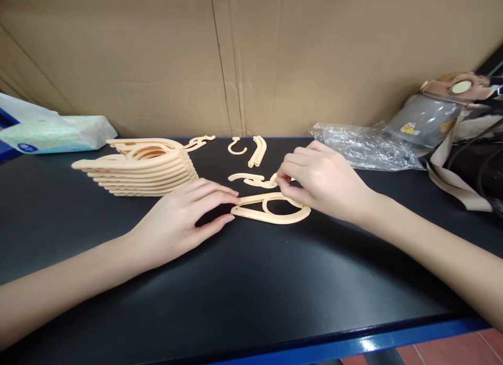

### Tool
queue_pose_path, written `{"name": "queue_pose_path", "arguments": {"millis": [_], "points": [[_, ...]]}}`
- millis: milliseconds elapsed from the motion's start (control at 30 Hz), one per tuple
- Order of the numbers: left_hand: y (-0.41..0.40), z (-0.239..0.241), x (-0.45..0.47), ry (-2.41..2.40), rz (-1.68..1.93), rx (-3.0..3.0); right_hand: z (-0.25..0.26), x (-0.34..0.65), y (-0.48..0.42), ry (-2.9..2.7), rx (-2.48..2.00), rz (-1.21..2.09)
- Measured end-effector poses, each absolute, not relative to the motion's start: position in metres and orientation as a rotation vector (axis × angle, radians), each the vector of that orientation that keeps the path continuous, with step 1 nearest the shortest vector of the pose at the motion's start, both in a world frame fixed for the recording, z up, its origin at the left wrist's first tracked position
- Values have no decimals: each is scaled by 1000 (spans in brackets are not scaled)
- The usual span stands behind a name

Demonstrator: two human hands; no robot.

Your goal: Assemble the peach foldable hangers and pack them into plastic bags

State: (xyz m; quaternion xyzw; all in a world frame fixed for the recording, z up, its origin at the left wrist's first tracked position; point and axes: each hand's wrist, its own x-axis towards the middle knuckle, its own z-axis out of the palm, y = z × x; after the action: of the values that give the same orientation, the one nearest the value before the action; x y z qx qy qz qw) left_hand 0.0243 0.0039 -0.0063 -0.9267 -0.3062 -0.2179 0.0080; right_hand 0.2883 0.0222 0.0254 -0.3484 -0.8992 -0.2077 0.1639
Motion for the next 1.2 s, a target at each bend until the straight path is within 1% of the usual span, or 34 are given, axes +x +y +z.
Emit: {"name": "queue_pose_path", "arguments": {"millis": [567,700,867,1067,1200], "points": [[5,-5,26,-879,-727,-2833,25,289,23,-2561,-961,-578],[5,-5,28,-902,-739,-2842,21,286,22,-2546,-955,-482],[3,-7,28,-861,-791,-2850,15,276,17,-2406,-1028,-71],[-1,-3,26,-694,-867,-2693,15,265,5,-2189,-1176,676],[-3,0,27,-638,-830,-2621,16,258,-2,-2090,-1162,1038]]}}
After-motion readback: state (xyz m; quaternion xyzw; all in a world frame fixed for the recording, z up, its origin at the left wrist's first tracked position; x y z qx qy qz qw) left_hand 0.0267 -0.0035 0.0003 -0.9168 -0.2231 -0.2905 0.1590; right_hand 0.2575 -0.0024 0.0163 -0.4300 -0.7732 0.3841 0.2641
